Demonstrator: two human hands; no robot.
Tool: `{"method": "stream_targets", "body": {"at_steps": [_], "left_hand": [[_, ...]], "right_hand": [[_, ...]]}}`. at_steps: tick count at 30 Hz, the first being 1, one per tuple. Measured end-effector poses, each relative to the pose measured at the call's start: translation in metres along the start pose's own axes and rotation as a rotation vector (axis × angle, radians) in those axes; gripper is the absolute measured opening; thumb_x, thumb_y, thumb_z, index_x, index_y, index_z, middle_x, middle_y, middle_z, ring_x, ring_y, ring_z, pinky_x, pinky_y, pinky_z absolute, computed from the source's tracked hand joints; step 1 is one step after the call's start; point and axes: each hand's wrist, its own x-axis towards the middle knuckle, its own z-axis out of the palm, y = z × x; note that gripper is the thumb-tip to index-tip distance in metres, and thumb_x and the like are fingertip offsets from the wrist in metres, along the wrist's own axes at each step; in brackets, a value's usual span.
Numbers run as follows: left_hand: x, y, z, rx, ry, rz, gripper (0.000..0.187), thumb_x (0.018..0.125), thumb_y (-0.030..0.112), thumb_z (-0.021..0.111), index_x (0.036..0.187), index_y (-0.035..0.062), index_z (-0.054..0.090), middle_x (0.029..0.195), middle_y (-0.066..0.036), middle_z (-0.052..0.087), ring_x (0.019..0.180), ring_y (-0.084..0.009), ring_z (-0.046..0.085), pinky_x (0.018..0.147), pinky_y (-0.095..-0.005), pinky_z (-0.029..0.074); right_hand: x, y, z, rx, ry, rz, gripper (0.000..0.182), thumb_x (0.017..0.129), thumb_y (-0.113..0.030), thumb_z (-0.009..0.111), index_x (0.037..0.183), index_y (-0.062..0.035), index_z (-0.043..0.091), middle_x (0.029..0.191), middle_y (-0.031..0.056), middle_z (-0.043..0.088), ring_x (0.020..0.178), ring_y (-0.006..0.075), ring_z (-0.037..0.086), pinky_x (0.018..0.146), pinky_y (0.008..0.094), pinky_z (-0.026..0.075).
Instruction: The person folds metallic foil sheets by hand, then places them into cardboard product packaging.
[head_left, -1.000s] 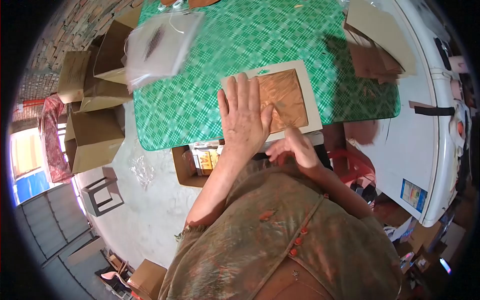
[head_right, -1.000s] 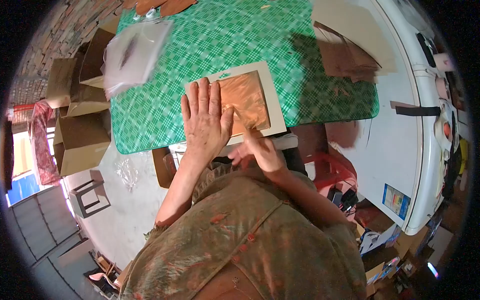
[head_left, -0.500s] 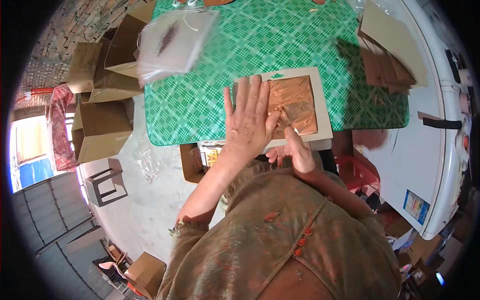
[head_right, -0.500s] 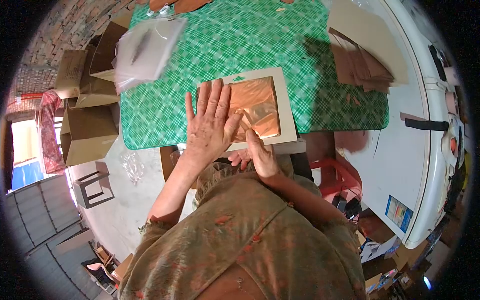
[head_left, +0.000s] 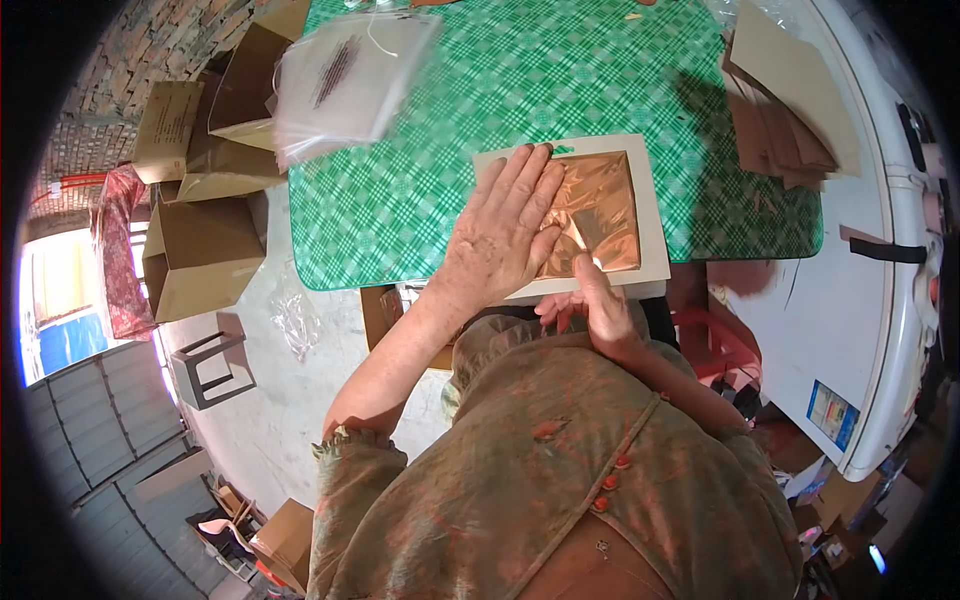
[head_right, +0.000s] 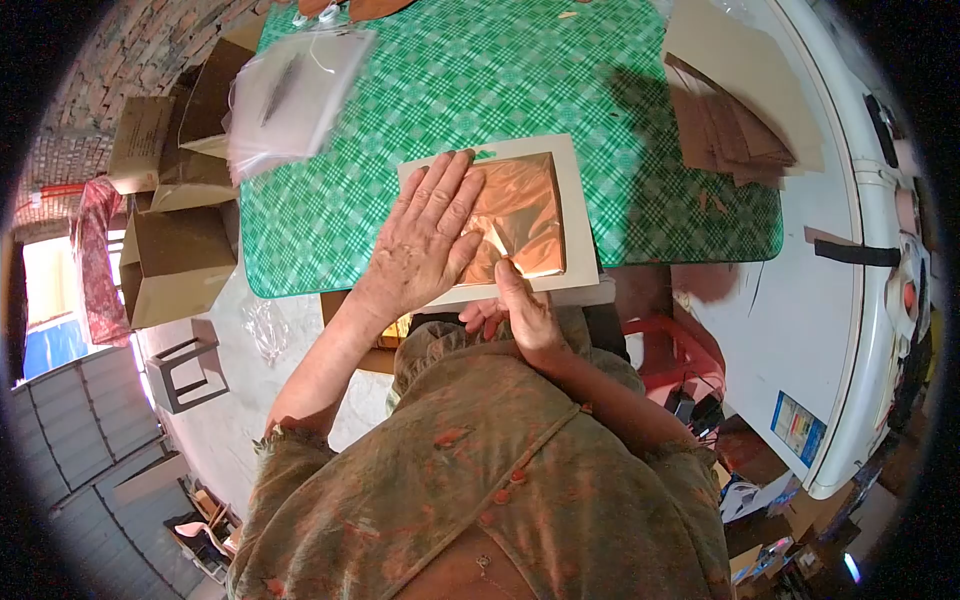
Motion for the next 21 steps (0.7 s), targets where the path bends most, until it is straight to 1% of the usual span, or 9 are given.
{"method": "stream_targets", "body": {"at_steps": [3, 5, 8, 11, 13, 15, 17, 20, 21], "left_hand": [[0.000, 0.000, 0.002, -0.002, 0.006, -0.003, 0.067, 0.107, 0.031, 0.055, 0.165, 0.0039, 0.035, 0.172, -0.019, 0.031, 0.160, -0.0359, 0.028, 0.132, -0.0502, 0.022], [-0.001, 0.000, 0.001, -0.006, 0.010, -0.005, 0.067, 0.107, 0.030, 0.056, 0.165, 0.0037, 0.035, 0.172, -0.020, 0.032, 0.160, -0.0359, 0.028, 0.132, -0.0501, 0.022], [-0.002, 0.001, 0.001, -0.013, 0.014, -0.003, 0.067, 0.107, 0.031, 0.055, 0.165, 0.0035, 0.036, 0.172, -0.020, 0.032, 0.160, -0.0358, 0.028, 0.132, -0.0500, 0.022], [0.000, 0.000, 0.001, 0.002, 0.014, -0.008, 0.067, 0.107, 0.031, 0.055, 0.164, 0.0035, 0.036, 0.172, -0.020, 0.032, 0.160, -0.0357, 0.028, 0.132, -0.0500, 0.022], [0.000, 0.001, 0.002, 0.006, 0.010, -0.008, 0.066, 0.107, 0.032, 0.054, 0.164, 0.0037, 0.036, 0.172, -0.019, 0.032, 0.161, -0.0355, 0.028, 0.132, -0.0502, 0.022], [-0.001, 0.001, 0.002, 0.015, -0.001, -0.008, 0.067, 0.107, 0.033, 0.054, 0.165, 0.0039, 0.036, 0.172, -0.019, 0.033, 0.161, -0.0352, 0.027, 0.132, -0.0501, 0.021], [0.000, 0.000, 0.002, 0.011, 0.001, -0.007, 0.068, 0.107, 0.036, 0.053, 0.165, 0.0041, 0.036, 0.172, -0.018, 0.032, 0.161, -0.0349, 0.026, 0.133, -0.0500, 0.021], [-0.002, -0.001, 0.003, -0.005, 0.006, -0.008, 0.071, 0.107, 0.039, 0.054, 0.166, 0.0042, 0.035, 0.172, -0.018, 0.032, 0.162, -0.0347, 0.026, 0.133, -0.0496, 0.020], [-0.002, -0.001, 0.004, 0.001, 0.005, -0.009, 0.072, 0.106, 0.039, 0.055, 0.166, 0.0041, 0.034, 0.173, -0.018, 0.031, 0.162, -0.0347, 0.025, 0.133, -0.0495, 0.020]], "right_hand": [[-0.001, -0.002, -0.001, 0.032, -0.015, 0.004, 0.073, 0.112, -0.063, 0.037, 0.125, 0.0045, 0.062, 0.094, 0.0182, 0.077, 0.080, 0.0261, 0.075, 0.066, 0.0358, 0.055], [-0.001, 0.002, -0.008, 0.072, -0.077, -0.006, 0.068, 0.111, -0.060, 0.045, 0.128, 0.0034, 0.063, 0.090, 0.0179, 0.077, 0.078, 0.0247, 0.074, 0.067, 0.0359, 0.057], [-0.013, -0.018, -0.009, -0.254, -0.204, 0.026, 0.048, 0.110, -0.043, 0.061, 0.105, 0.0037, 0.072, 0.085, 0.0172, 0.076, 0.073, 0.0268, 0.074, 0.067, 0.0379, 0.057], [-0.033, -0.034, -0.013, -0.849, -0.254, -0.468, 0.031, 0.102, -0.025, 0.073, 0.093, 0.0046, 0.072, 0.080, 0.0180, 0.072, 0.068, 0.0295, 0.071, 0.066, 0.0394, 0.056], [-0.043, -0.070, -0.003, -0.790, -0.192, -0.685, 0.013, 0.101, -0.011, 0.069, 0.103, 0.0017, 0.072, 0.085, 0.0150, 0.073, 0.071, 0.0321, 0.070, 0.065, 0.0414, 0.055], [-0.033, -0.086, -0.010, -1.030, -0.067, -0.658, 0.028, 0.100, -0.008, 0.068, 0.127, -0.0029, 0.068, 0.114, 0.0182, 0.073, 0.096, 0.0352, 0.073, 0.078, 0.0425, 0.059], [-0.003, -0.100, -0.007, -1.194, 0.005, -0.930, 0.058, 0.101, -0.020, 0.069, 0.154, -0.0062, 0.050, 0.149, 0.0225, 0.056, 0.135, 0.0374, 0.059, 0.109, 0.0485, 0.051], [0.026, -0.109, -0.002, -1.538, 0.100, -0.930, 0.075, 0.103, -0.037, 0.065, 0.164, -0.0041, 0.037, 0.166, 0.0214, 0.037, 0.157, 0.0368, 0.031, 0.128, 0.0542, 0.026], [0.033, -0.108, -0.003, -1.591, 0.085, -0.916, 0.078, 0.103, -0.042, 0.063, 0.164, -0.0029, 0.035, 0.167, 0.0213, 0.037, 0.158, 0.0366, 0.030, 0.129, 0.0539, 0.022]]}}
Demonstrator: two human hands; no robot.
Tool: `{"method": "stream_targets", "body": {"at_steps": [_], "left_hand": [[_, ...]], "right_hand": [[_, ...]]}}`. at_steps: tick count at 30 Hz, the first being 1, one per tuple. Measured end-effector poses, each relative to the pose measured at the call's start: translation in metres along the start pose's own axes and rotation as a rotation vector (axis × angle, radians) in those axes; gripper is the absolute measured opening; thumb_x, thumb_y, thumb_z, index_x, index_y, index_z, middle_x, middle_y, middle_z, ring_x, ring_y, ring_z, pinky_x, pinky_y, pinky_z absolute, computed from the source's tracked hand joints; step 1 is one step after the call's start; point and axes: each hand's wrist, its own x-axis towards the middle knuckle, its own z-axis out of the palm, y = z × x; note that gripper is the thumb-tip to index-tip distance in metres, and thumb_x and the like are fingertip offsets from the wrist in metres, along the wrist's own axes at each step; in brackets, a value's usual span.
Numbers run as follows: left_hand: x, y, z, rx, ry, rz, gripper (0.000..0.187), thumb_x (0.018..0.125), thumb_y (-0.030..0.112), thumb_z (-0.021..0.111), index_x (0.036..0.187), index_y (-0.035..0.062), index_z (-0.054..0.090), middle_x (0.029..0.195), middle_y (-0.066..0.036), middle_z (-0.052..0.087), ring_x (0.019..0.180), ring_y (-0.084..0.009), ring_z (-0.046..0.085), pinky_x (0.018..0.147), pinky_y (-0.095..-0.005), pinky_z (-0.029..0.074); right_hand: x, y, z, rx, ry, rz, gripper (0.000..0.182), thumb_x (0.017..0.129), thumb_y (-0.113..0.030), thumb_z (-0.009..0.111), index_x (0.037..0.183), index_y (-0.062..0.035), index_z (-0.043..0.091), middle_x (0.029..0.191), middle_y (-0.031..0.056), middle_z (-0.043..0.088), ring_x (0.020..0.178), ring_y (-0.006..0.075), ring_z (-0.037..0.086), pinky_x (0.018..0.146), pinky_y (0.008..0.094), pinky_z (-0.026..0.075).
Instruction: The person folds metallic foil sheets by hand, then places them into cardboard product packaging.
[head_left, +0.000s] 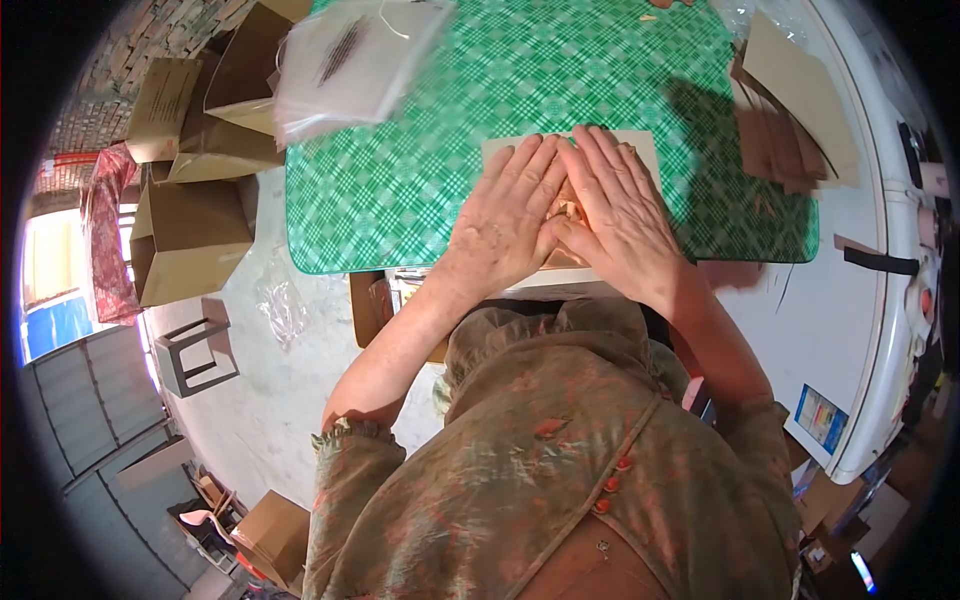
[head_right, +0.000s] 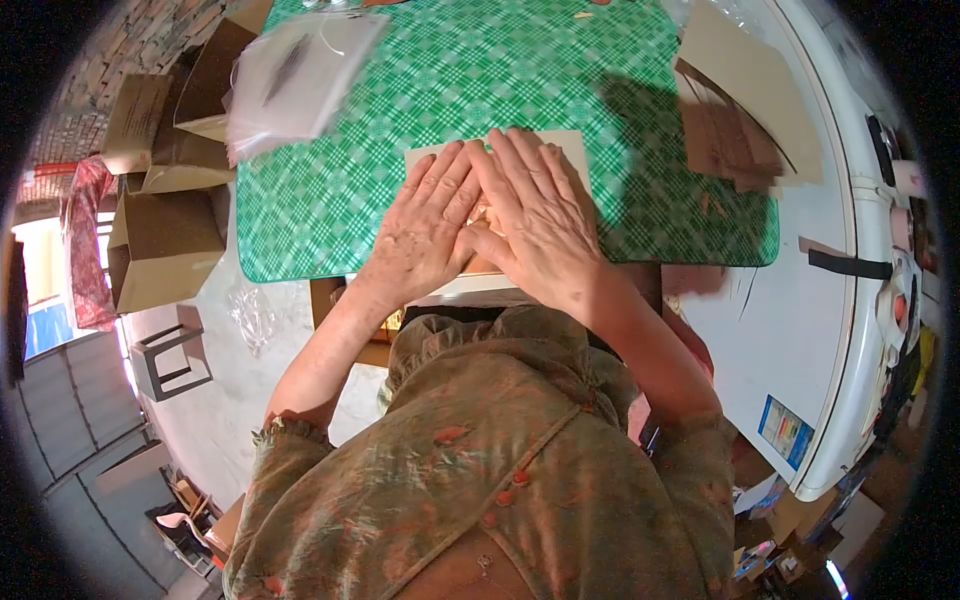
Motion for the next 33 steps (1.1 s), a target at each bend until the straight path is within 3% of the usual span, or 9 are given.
{"method": "stream_targets", "body": {"at_steps": [3, 7, 13, 17, 21, 33], "left_hand": [[0.001, -0.001, 0.001, -0.026, 0.015, -0.004, 0.073, 0.106, 0.039, 0.055, 0.166, 0.0040, 0.034, 0.173, -0.018, 0.031, 0.162, -0.0349, 0.026, 0.133, -0.0497, 0.019], [-0.005, -0.005, 0.004, -0.090, 0.087, 0.007, 0.072, 0.105, 0.034, 0.058, 0.166, 0.0033, 0.034, 0.171, -0.018, 0.034, 0.160, -0.0359, 0.029, 0.133, -0.0507, 0.021], [-0.020, -0.017, -0.025, -0.175, 0.185, -0.186, 0.057, 0.101, 0.019, 0.065, 0.155, 0.0076, 0.051, 0.167, -0.016, 0.043, 0.158, -0.0367, 0.035, 0.131, -0.0532, 0.026], [-0.037, -0.031, -0.031, -0.176, 0.243, -0.146, 0.041, 0.096, 0.010, 0.072, 0.136, 0.0077, 0.069, 0.158, -0.013, 0.056, 0.152, -0.0349, 0.045, 0.127, -0.0544, 0.033], [-0.036, -0.032, -0.028, -0.138, 0.209, -0.067, 0.036, 0.098, 0.017, 0.074, 0.133, 0.0086, 0.073, 0.153, -0.007, 0.061, 0.152, -0.0328, 0.046, 0.127, -0.0542, 0.034], [-0.035, -0.043, -0.025, -0.018, 0.200, -0.130, 0.041, 0.103, 0.031, 0.069, 0.140, 0.0136, 0.070, 0.161, -0.006, 0.053, 0.155, -0.0327, 0.040, 0.128, -0.0543, 0.031]], "right_hand": [[0.002, 0.009, 0.021, -0.153, -0.062, -0.047, 0.089, 0.102, -0.058, 0.056, 0.164, 0.0009, 0.032, 0.168, 0.0199, 0.036, 0.159, 0.0357, 0.027, 0.132, 0.0527, 0.015], [0.003, 0.007, 0.023, -0.174, -0.076, -0.019, 0.091, 0.102, -0.062, 0.053, 0.164, 0.0007, 0.033, 0.170, 0.0176, 0.034, 0.160, 0.0342, 0.026, 0.133, 0.0514, 0.012], [0.003, 0.007, 0.021, -0.186, -0.097, -0.036, 0.082, 0.100, -0.060, 0.059, 0.165, -0.0155, 0.040, 0.169, 0.0192, 0.035, 0.160, 0.0352, 0.026, 0.132, 0.0527, 0.014], [0.006, 0.003, 0.018, -0.191, -0.109, -0.040, 0.078, 0.095, -0.057, 0.068, 0.163, -0.0251, 0.046, 0.166, 0.0204, 0.037, 0.157, 0.0363, 0.029, 0.130, 0.0537, 0.018], [0.007, 0.002, 0.017, -0.197, -0.100, -0.044, 0.076, 0.093, -0.054, 0.072, 0.160, -0.0260, 0.051, 0.165, 0.0205, 0.038, 0.156, 0.0371, 0.031, 0.129, 0.0543, 0.021], [0.010, 0.001, 0.016, -0.200, -0.057, -0.075, 0.076, 0.088, -0.052, 0.076, 0.155, -0.0235, 0.057, 0.161, 0.0225, 0.044, 0.151, 0.0388, 0.038, 0.124, 0.0551, 0.027]]}}
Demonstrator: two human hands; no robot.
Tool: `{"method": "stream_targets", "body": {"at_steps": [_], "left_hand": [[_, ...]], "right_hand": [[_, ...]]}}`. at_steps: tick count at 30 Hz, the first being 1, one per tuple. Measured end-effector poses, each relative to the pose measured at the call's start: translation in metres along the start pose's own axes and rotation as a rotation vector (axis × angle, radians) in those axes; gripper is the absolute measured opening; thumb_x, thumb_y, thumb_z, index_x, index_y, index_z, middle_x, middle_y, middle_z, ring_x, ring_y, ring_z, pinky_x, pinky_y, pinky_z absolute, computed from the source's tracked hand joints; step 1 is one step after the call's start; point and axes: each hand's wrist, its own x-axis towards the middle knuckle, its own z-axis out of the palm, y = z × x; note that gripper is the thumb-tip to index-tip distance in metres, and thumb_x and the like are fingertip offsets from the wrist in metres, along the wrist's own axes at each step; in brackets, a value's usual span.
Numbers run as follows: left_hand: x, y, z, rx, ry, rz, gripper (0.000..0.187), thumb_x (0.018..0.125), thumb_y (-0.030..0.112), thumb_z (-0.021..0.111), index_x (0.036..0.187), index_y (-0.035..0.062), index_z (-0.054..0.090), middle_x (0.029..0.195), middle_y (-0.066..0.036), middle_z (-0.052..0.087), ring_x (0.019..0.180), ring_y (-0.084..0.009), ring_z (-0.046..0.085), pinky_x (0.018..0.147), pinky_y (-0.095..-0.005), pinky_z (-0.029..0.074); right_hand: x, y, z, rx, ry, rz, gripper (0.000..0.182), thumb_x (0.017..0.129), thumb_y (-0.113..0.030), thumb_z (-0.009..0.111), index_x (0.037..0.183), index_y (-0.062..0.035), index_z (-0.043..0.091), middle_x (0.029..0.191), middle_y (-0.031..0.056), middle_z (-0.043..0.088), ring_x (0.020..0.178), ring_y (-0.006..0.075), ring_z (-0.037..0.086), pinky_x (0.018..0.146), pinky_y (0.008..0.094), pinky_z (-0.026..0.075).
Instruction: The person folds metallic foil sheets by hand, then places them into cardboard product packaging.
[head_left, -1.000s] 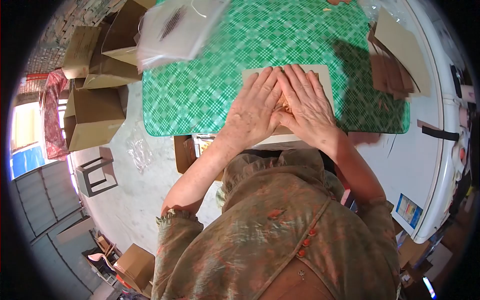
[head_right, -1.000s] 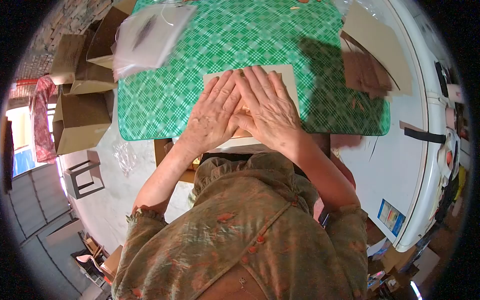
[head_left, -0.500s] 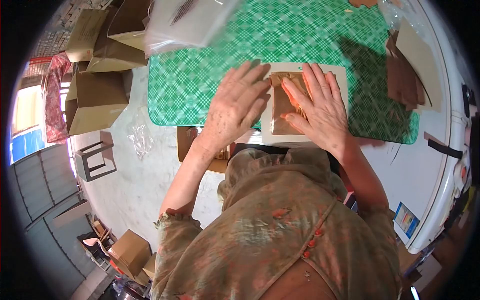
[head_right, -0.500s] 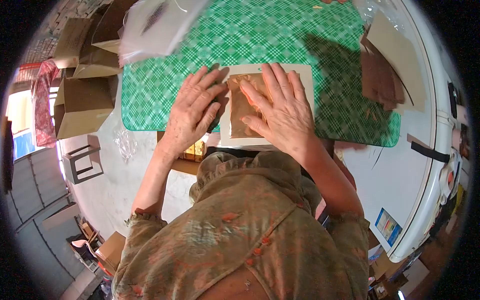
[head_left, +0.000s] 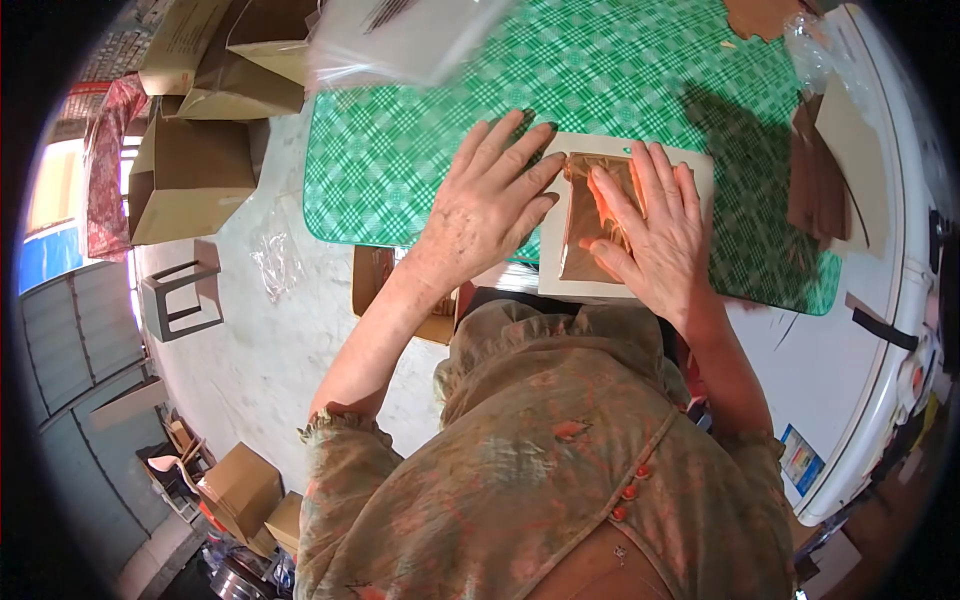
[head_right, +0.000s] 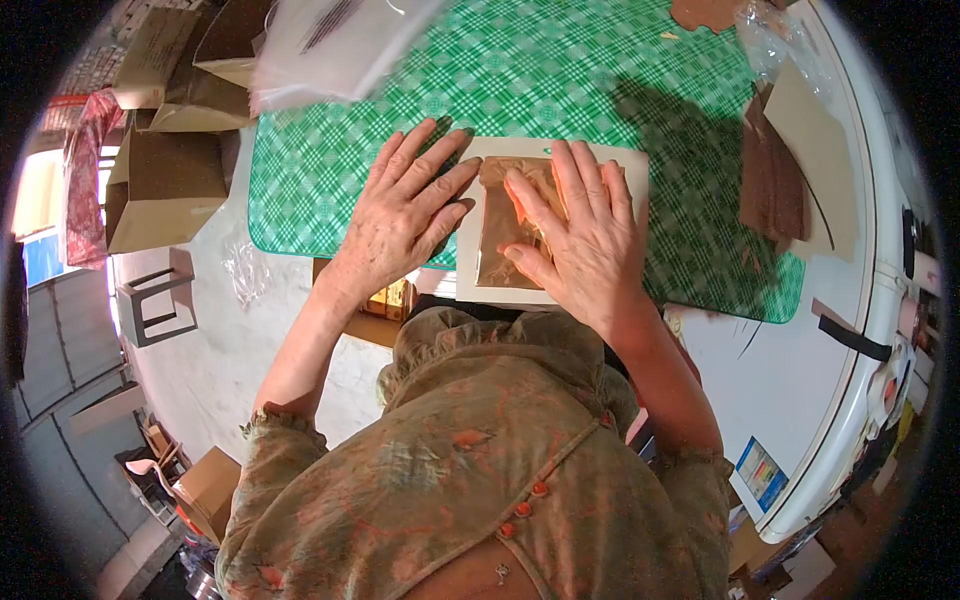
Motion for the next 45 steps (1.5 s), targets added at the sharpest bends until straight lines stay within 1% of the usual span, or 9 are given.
{"method": "stream_targets", "body": {"at_steps": [9, 15, 21, 27, 30, 36, 39, 42, 45], "left_hand": [[0.003, -0.009, -0.003, 0.016, -0.060, 0.049, 0.040, 0.103, 0.034, 0.066, 0.139, 0.0177, 0.071, 0.164, -0.005, 0.049, 0.156, -0.0328, 0.037, 0.130, -0.0545, 0.029], [0.006, -0.020, -0.003, 0.004, -0.086, 0.108, 0.038, 0.106, 0.037, 0.061, 0.138, 0.0186, 0.071, 0.166, -0.004, 0.046, 0.157, -0.0337, 0.035, 0.130, -0.0555, 0.029], [0.011, -0.029, -0.006, -0.003, -0.115, 0.168, 0.037, 0.109, 0.039, 0.057, 0.138, 0.0222, 0.071, 0.168, -0.004, 0.042, 0.159, -0.0328, 0.032, 0.131, -0.0554, 0.027], [0.018, -0.025, -0.012, 0.048, -0.196, 0.231, 0.039, 0.108, 0.038, 0.056, 0.144, 0.0263, 0.066, 0.170, -0.002, 0.039, 0.160, -0.0314, 0.029, 0.133, -0.0541, 0.023], [0.020, -0.024, -0.009, 0.036, -0.219, 0.248, 0.042, 0.107, 0.035, 0.058, 0.147, 0.0246, 0.064, 0.171, -0.002, 0.037, 0.160, -0.0315, 0.029, 0.133, -0.0536, 0.022], [0.018, -0.017, -0.011, 0.030, -0.249, 0.356, 0.050, 0.101, 0.026, 0.062, 0.148, 0.0093, 0.062, 0.169, -0.003, 0.042, 0.159, -0.0281, 0.032, 0.133, -0.0486, 0.026], [0.019, -0.015, -0.014, -0.017, -0.237, 0.376, 0.051, 0.100, 0.024, 0.064, 0.147, 0.0033, 0.061, 0.165, -0.006, 0.048, 0.156, -0.0270, 0.039, 0.131, -0.0463, 0.031], [0.015, -0.017, -0.007, -0.119, -0.204, 0.353, 0.051, 0.099, 0.020, 0.067, 0.145, 0.0001, 0.062, 0.160, -0.010, 0.053, 0.151, -0.0287, 0.047, 0.127, -0.0464, 0.038], [0.019, -0.021, -0.006, -0.154, -0.182, 0.388, 0.050, 0.097, 0.020, 0.069, 0.141, -0.0019, 0.065, 0.156, -0.013, 0.058, 0.145, -0.0314, 0.055, 0.124, -0.0480, 0.043]], "right_hand": [[0.000, 0.001, -0.001, 0.010, -0.002, -0.020, 0.077, 0.086, -0.051, 0.078, 0.154, -0.0207, 0.059, 0.159, 0.0256, 0.044, 0.149, 0.0416, 0.040, 0.122, 0.0576, 0.029], [0.000, 0.001, -0.001, 0.002, -0.011, -0.019, 0.079, 0.086, -0.052, 0.079, 0.155, -0.0207, 0.058, 0.160, 0.0262, 0.044, 0.150, 0.0419, 0.039, 0.122, 0.0584, 0.029], [-0.001, 0.002, 0.001, -0.007, -0.012, -0.021, 0.080, 0.086, -0.054, 0.078, 0.156, -0.0214, 0.057, 0.160, 0.0265, 0.043, 0.151, 0.0417, 0.039, 0.123, 0.0585, 0.028], [-0.001, 0.003, 0.002, -0.009, -0.015, -0.023, 0.080, 0.086, -0.056, 0.077, 0.156, -0.0219, 0.057, 0.160, 0.0270, 0.044, 0.151, 0.0421, 0.038, 0.123, 0.0586, 0.028], [-0.001, 0.003, 0.002, -0.014, -0.016, -0.030, 0.080, 0.087, -0.056, 0.076, 0.156, -0.0219, 0.057, 0.160, 0.0271, 0.044, 0.151, 0.0421, 0.039, 0.122, 0.0583, 0.028], [0.000, 0.003, 0.000, -0.008, -0.010, -0.034, 0.079, 0.085, -0.056, 0.077, 0.154, -0.0232, 0.059, 0.159, 0.0264, 0.044, 0.150, 0.0413, 0.040, 0.122, 0.0578, 0.029], [0.000, 0.003, 0.001, -0.004, -0.005, -0.031, 0.080, 0.083, -0.056, 0.078, 0.154, -0.0239, 0.060, 0.159, 0.0258, 0.045, 0.149, 0.0410, 0.040, 0.122, 0.0574, 0.029], [0.000, 0.002, 0.001, 0.009, 0.003, -0.024, 0.080, 0.083, -0.056, 0.079, 0.154, -0.0244, 0.060, 0.160, 0.0251, 0.045, 0.150, 0.0407, 0.040, 0.123, 0.0571, 0.029], [-0.001, 0.002, 0.001, 0.017, -0.005, -0.017, 0.080, 0.083, -0.057, 0.079, 0.154, -0.0250, 0.060, 0.161, 0.0242, 0.044, 0.151, 0.0403, 0.039, 0.124, 0.0570, 0.027]]}}
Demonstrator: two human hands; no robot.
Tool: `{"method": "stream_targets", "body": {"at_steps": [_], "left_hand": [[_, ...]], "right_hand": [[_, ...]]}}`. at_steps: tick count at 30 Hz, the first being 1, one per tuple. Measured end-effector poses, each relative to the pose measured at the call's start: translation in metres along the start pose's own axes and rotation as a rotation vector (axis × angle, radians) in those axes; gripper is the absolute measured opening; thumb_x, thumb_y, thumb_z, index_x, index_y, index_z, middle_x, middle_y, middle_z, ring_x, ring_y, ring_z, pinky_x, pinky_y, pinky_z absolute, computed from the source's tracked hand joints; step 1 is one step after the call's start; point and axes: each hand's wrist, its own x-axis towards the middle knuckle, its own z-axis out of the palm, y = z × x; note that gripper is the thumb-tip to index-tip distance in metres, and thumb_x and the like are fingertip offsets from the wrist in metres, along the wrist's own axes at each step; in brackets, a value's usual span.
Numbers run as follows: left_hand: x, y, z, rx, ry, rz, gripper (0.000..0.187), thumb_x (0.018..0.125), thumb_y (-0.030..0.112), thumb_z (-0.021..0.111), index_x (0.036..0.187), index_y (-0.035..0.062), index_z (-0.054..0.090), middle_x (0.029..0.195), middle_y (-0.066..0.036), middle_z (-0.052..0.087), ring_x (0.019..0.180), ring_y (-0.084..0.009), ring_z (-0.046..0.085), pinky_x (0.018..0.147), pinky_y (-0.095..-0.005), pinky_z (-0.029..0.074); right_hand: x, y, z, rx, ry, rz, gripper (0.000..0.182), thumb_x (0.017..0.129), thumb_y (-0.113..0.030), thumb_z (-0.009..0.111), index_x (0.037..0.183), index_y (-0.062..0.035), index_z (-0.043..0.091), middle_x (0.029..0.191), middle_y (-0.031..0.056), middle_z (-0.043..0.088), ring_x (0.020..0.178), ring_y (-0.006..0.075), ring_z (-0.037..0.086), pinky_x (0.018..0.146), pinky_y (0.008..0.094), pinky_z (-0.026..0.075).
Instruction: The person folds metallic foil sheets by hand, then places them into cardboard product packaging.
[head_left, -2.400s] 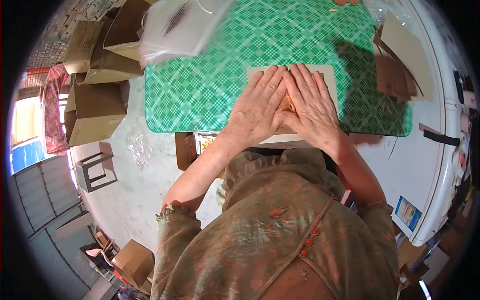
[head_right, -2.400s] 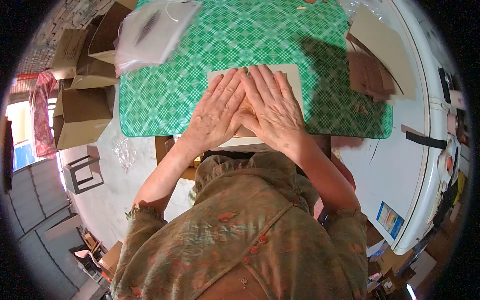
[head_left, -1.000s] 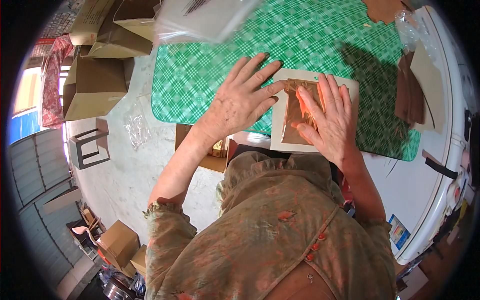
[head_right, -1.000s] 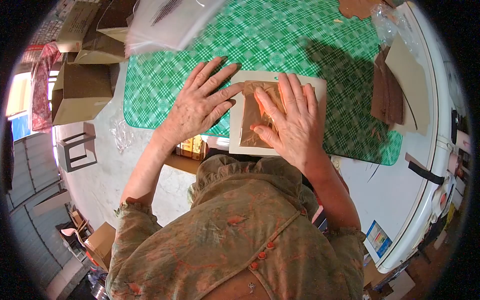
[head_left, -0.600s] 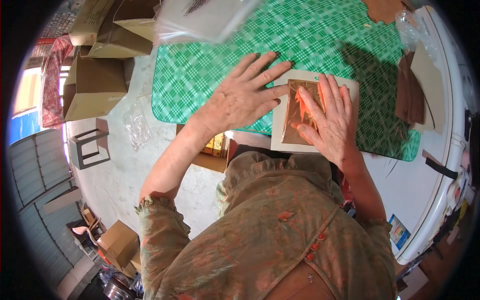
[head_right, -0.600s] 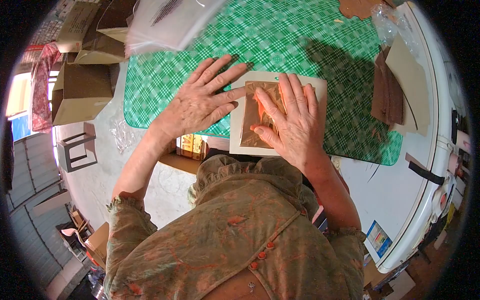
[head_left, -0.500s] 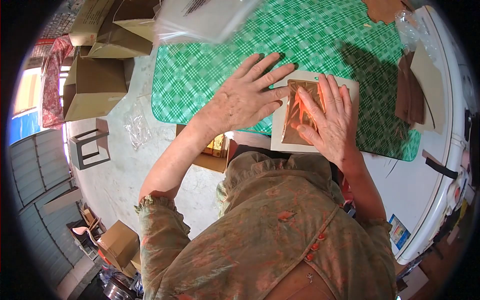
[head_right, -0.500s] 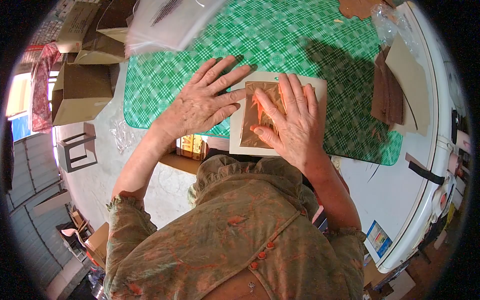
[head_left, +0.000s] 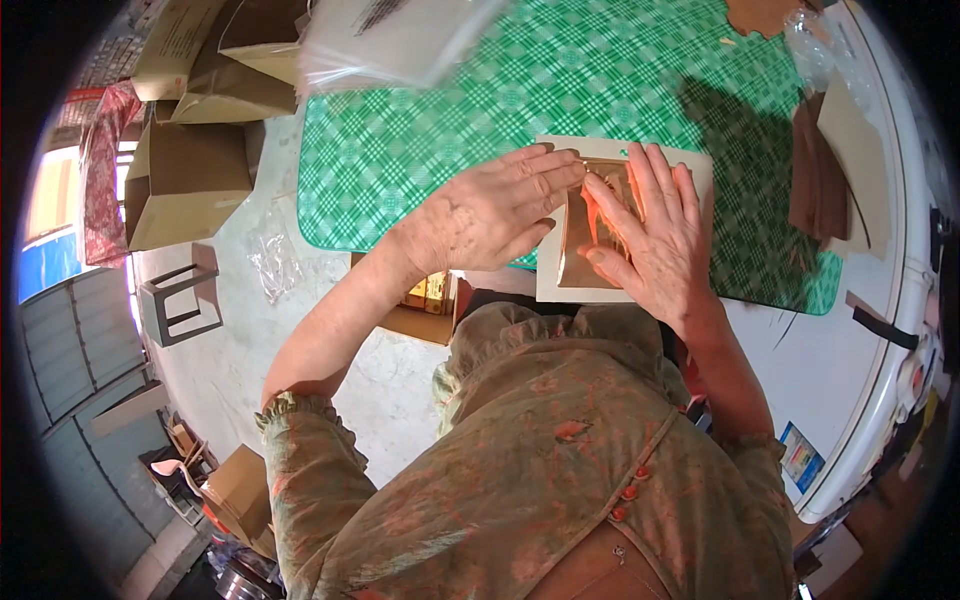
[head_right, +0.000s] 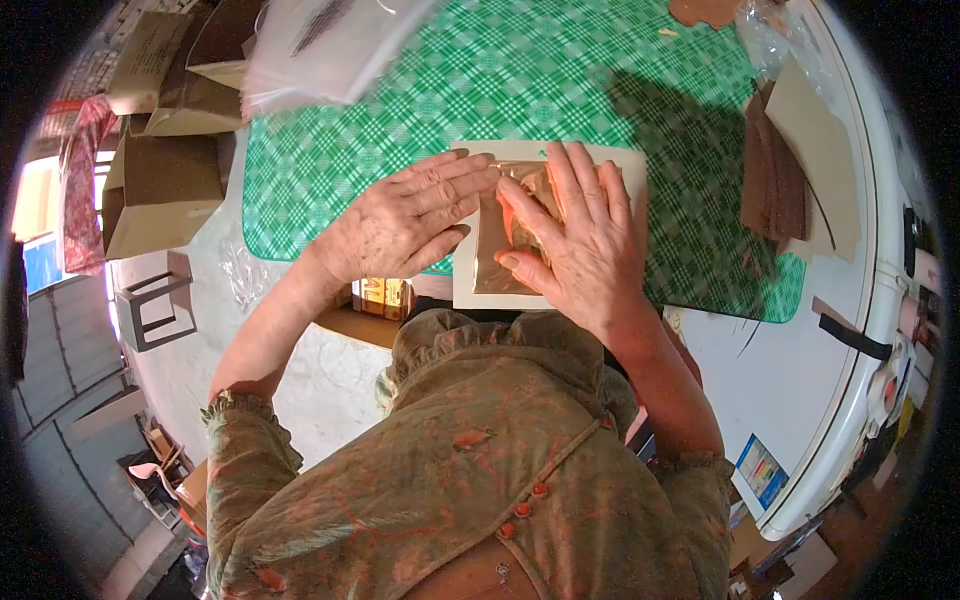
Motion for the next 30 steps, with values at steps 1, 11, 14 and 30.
{"method": "stream_targets", "body": {"at_steps": [1, 11, 14, 30], "left_hand": [[0.001, -0.002, 0.000, -0.039, 0.012, 0.005, 0.050, 0.096, 0.020, 0.070, 0.140, -0.0021, 0.065, 0.153, -0.014, 0.060, 0.143, -0.0323, 0.056, 0.123, -0.0489, 0.044], [0.006, -0.012, 0.001, -0.195, 0.095, 0.040, 0.042, 0.090, 0.021, 0.077, 0.126, -0.0005, 0.072, 0.128, -0.016, 0.074, 0.131, -0.0347, 0.065, 0.114, -0.0511, 0.050], [0.009, -0.004, 0.004, -0.143, 0.164, -0.038, 0.034, 0.092, 0.022, 0.078, 0.120, 0.0036, 0.074, 0.121, -0.011, 0.076, 0.127, -0.0327, 0.066, 0.111, -0.0502, 0.051], [0.010, 0.036, 0.021, 0.179, 0.248, -0.274, 0.028, 0.085, 0.025, 0.085, 0.107, 0.0112, 0.076, 0.124, -0.004, 0.074, 0.128, -0.0264, 0.064, 0.112, -0.0499, 0.044]], "right_hand": [[0.000, 0.000, 0.000, 0.001, -0.004, 0.002, 0.079, 0.083, -0.057, 0.079, 0.154, -0.0253, 0.060, 0.161, 0.0239, 0.044, 0.151, 0.0401, 0.039, 0.124, 0.0570, 0.027], [-0.001, 0.001, 0.001, -0.019, -0.024, 0.009, 0.079, 0.087, -0.061, 0.074, 0.157, -0.0274, 0.056, 0.165, 0.0223, 0.040, 0.155, 0.0399, 0.034, 0.127, 0.0572, 0.024], [-0.002, 0.002, 0.001, -0.025, -0.027, 0.003, 0.079, 0.088, -0.061, 0.073, 0.158, -0.0274, 0.055, 0.165, 0.0223, 0.039, 0.155, 0.0398, 0.033, 0.127, 0.0573, 0.024], [-0.003, 0.000, -0.002, -0.005, -0.052, 0.004, 0.077, 0.088, -0.060, 0.074, 0.155, -0.0276, 0.057, 0.165, 0.0230, 0.038, 0.156, 0.0399, 0.031, 0.128, 0.0571, 0.023]]}}
